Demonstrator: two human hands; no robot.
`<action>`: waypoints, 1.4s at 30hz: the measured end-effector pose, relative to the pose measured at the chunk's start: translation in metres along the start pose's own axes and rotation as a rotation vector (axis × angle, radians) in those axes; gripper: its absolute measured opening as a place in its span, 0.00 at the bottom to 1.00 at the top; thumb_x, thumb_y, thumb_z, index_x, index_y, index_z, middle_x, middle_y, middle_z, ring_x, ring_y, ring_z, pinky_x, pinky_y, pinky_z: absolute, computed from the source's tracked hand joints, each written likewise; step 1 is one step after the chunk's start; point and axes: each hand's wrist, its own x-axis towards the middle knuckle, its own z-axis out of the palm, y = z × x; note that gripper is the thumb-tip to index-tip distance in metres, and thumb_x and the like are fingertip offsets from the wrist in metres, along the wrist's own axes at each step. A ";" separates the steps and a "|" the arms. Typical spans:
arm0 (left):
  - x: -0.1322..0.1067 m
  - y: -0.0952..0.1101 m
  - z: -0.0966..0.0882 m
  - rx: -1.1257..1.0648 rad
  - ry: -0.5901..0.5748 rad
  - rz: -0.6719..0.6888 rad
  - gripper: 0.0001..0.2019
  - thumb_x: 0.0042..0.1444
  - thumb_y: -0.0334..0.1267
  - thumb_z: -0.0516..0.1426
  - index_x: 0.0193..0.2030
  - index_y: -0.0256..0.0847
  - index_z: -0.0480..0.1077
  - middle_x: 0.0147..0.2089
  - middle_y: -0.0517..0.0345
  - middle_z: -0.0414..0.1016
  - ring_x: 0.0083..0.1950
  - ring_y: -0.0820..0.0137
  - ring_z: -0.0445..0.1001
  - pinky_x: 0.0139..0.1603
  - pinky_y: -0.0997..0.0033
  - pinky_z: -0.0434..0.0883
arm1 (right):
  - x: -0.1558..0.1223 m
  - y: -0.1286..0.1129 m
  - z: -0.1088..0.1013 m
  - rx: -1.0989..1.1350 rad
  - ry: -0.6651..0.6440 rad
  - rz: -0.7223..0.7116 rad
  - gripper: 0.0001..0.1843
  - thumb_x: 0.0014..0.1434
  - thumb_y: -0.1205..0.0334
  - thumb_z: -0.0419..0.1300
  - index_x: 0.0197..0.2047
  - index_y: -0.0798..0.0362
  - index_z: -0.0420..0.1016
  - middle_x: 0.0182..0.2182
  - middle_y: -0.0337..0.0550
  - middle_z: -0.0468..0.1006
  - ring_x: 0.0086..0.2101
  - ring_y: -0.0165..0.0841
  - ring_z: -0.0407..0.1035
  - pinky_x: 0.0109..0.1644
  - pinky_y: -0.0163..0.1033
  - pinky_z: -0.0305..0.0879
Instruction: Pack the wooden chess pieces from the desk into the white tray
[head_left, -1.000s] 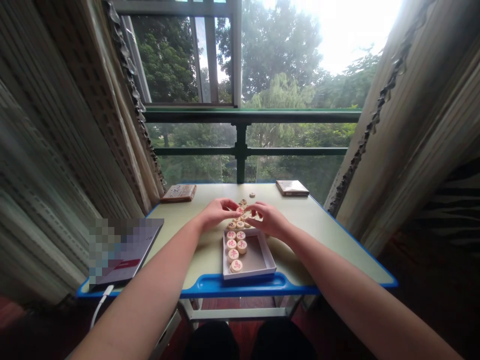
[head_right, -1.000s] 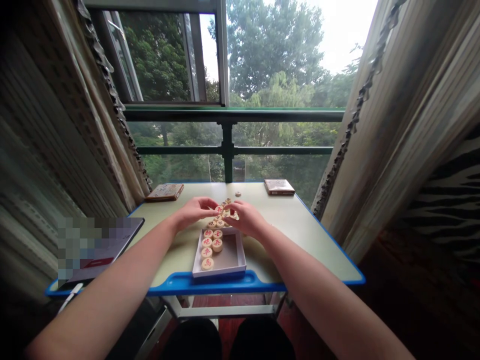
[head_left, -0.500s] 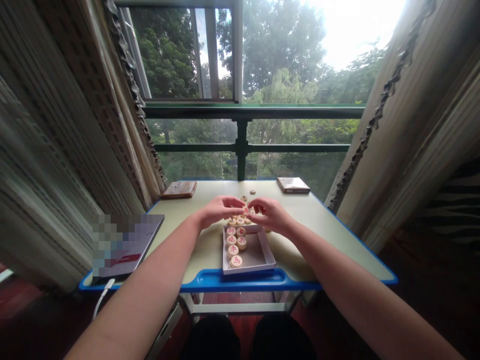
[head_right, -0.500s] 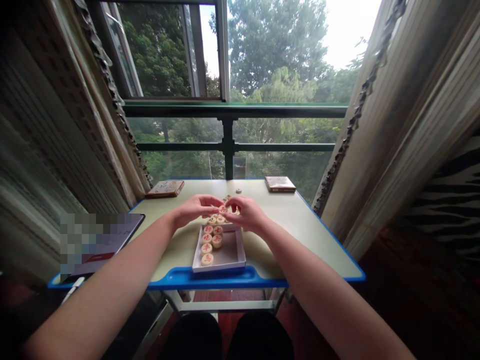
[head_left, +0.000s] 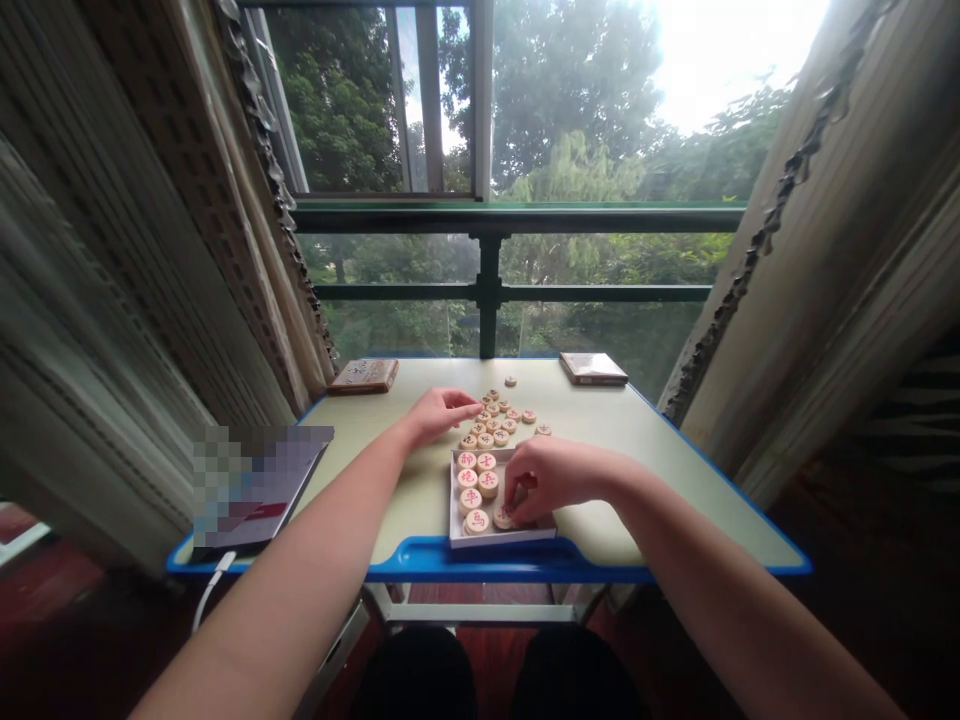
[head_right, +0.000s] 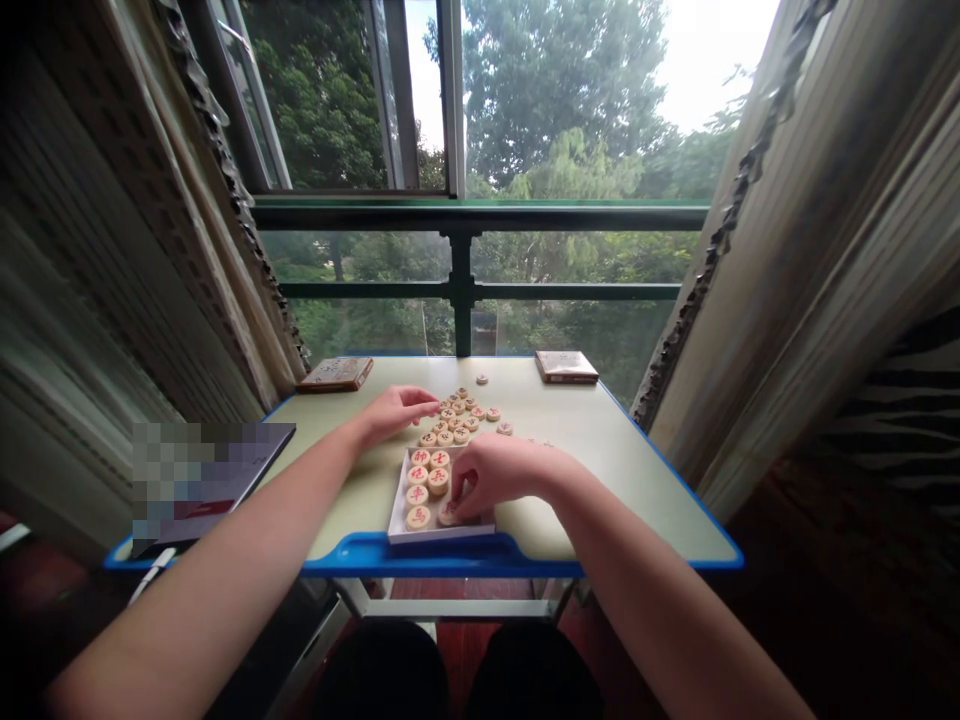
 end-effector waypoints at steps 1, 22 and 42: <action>0.001 -0.003 0.000 0.014 -0.001 0.002 0.22 0.41 0.51 0.61 0.36 0.33 0.73 0.33 0.51 0.75 0.33 0.70 0.69 0.30 0.72 0.64 | 0.001 -0.001 0.002 -0.007 0.006 0.009 0.12 0.44 0.56 0.65 0.33 0.53 0.79 0.20 0.33 0.66 0.20 0.21 0.55 0.24 0.30 0.47; 0.004 -0.006 -0.004 -0.088 -0.015 -0.062 0.21 0.41 0.51 0.61 0.36 0.36 0.72 0.32 0.53 0.74 0.25 0.77 0.63 0.23 0.77 0.58 | 0.005 -0.003 0.005 -0.067 0.067 -0.059 0.10 0.49 0.56 0.62 0.28 0.54 0.78 0.22 0.37 0.70 0.25 0.25 0.60 0.29 0.31 0.52; 0.005 -0.007 -0.003 -0.105 -0.032 -0.086 0.21 0.39 0.52 0.62 0.34 0.35 0.73 0.31 0.53 0.74 0.26 0.77 0.63 0.24 0.75 0.60 | 0.008 -0.001 0.006 -0.033 0.065 -0.076 0.10 0.50 0.57 0.61 0.32 0.55 0.79 0.23 0.39 0.73 0.24 0.25 0.61 0.29 0.31 0.53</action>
